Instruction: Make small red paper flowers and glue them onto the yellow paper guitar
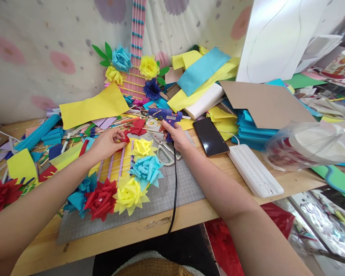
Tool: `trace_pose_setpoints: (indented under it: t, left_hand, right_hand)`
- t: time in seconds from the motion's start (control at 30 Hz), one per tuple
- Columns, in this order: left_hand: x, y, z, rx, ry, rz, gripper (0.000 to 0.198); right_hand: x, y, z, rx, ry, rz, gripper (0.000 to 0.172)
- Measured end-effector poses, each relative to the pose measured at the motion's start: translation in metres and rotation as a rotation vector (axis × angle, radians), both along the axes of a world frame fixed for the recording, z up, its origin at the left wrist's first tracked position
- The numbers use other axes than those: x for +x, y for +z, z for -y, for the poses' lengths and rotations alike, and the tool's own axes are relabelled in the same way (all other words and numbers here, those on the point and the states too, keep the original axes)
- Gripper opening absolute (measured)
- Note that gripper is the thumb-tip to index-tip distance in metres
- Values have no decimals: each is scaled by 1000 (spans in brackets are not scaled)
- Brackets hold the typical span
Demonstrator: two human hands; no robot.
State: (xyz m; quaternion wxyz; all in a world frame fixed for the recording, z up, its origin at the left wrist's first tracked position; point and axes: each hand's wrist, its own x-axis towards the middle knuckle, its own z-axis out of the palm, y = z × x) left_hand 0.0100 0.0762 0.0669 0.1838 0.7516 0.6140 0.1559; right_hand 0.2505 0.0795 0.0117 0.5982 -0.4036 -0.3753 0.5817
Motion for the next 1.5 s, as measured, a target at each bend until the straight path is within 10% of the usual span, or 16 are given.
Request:
trace_pose_setpoints:
  t: [1.5]
  left_hand:
    - [3, -10, -5, -13, 104, 113, 39]
  right_hand:
    - [-1, 1, 2, 20, -2, 129, 51]
